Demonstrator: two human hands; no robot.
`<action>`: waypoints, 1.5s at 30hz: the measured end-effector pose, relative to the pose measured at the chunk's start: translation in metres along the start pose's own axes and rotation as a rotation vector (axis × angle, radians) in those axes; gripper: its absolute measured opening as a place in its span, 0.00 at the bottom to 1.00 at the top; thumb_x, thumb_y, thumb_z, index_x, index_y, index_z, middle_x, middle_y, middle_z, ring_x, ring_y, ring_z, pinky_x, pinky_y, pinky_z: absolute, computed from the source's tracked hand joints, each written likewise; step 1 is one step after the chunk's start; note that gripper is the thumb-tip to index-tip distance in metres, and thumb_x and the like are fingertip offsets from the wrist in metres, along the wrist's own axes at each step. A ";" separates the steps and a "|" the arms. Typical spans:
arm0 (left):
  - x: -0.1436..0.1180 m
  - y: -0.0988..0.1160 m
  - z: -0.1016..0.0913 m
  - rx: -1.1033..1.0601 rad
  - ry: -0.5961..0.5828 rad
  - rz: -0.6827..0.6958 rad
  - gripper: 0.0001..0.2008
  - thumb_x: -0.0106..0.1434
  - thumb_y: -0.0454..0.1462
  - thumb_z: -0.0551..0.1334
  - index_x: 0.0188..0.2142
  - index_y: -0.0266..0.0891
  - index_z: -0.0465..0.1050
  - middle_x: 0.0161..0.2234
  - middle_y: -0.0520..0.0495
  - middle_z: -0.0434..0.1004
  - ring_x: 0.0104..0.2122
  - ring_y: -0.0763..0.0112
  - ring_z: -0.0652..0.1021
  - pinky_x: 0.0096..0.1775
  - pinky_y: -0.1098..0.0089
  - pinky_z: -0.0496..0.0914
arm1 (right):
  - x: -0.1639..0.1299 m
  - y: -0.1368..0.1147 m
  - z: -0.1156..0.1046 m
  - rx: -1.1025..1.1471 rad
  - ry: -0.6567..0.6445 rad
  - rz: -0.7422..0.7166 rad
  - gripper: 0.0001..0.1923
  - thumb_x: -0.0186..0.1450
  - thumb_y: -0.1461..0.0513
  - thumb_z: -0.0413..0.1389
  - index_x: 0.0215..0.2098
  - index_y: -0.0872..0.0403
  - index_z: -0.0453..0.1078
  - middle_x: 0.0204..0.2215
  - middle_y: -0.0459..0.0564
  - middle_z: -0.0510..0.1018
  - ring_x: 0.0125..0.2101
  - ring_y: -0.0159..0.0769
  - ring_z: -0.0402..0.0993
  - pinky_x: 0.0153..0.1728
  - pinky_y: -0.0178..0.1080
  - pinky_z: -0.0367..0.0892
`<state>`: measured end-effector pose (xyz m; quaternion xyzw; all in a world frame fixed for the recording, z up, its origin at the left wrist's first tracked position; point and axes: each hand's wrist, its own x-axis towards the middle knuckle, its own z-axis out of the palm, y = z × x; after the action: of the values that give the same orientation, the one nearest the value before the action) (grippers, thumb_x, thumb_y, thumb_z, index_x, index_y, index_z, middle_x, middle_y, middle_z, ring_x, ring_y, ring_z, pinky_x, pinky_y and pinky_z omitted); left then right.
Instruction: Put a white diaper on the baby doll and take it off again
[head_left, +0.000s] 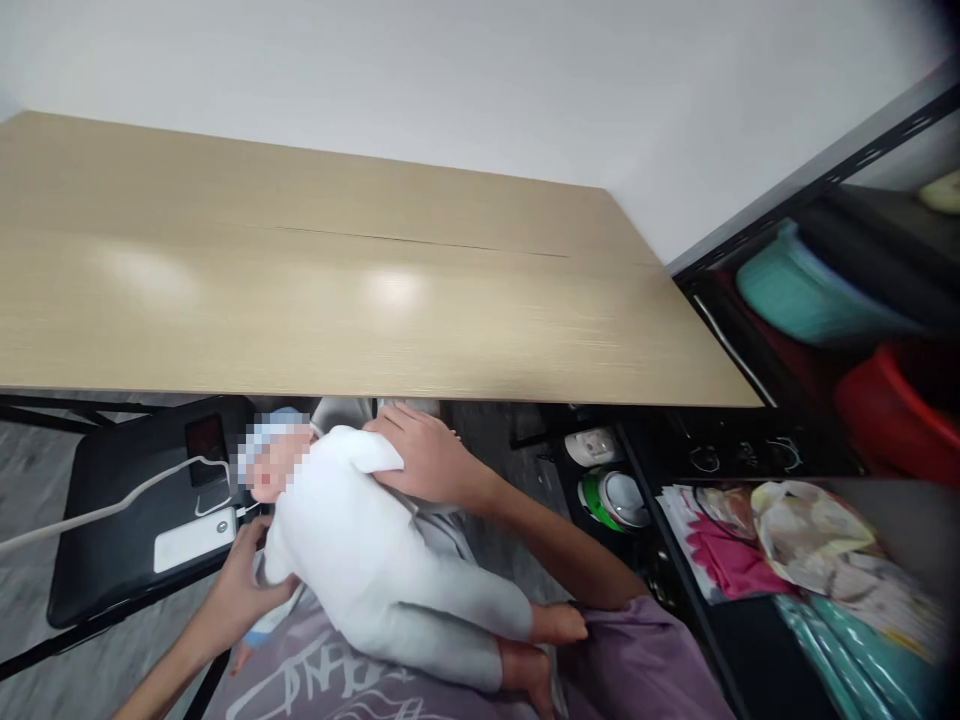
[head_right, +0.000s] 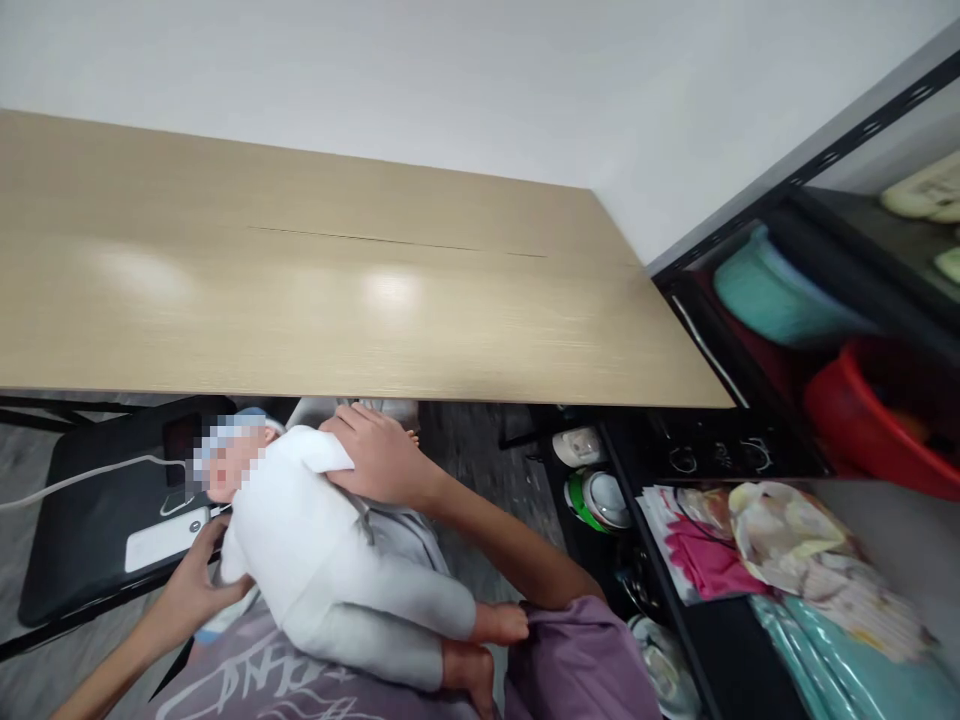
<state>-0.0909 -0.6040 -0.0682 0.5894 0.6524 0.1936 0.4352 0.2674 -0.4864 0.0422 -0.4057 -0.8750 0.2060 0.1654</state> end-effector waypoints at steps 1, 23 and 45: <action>-0.005 0.004 -0.001 -0.022 -0.006 0.033 0.37 0.54 0.48 0.76 0.62 0.40 0.74 0.61 0.33 0.82 0.62 0.36 0.82 0.61 0.43 0.80 | -0.006 -0.006 -0.010 0.008 0.038 -0.025 0.17 0.76 0.57 0.66 0.60 0.53 0.75 0.52 0.57 0.81 0.55 0.52 0.76 0.57 0.52 0.75; 0.149 0.189 -0.058 0.611 0.038 0.557 0.37 0.77 0.64 0.57 0.70 0.40 0.69 0.58 0.34 0.86 0.51 0.39 0.87 0.47 0.55 0.75 | -0.061 0.106 -0.017 -0.190 0.651 0.475 0.18 0.79 0.50 0.59 0.59 0.50 0.78 0.53 0.59 0.85 0.52 0.59 0.79 0.56 0.57 0.74; 0.382 0.233 -0.077 0.699 0.447 0.540 0.38 0.75 0.69 0.56 0.53 0.38 0.80 0.49 0.31 0.86 0.46 0.44 0.82 0.49 0.56 0.70 | 0.089 0.264 -0.059 -0.257 0.607 0.457 0.31 0.82 0.40 0.52 0.63 0.54 0.78 0.54 0.63 0.87 0.53 0.58 0.80 0.57 0.54 0.74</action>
<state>0.0158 -0.1727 0.0226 0.7922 0.5796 0.1906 -0.0049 0.4088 -0.2495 -0.0271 -0.6495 -0.6924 -0.0028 0.3142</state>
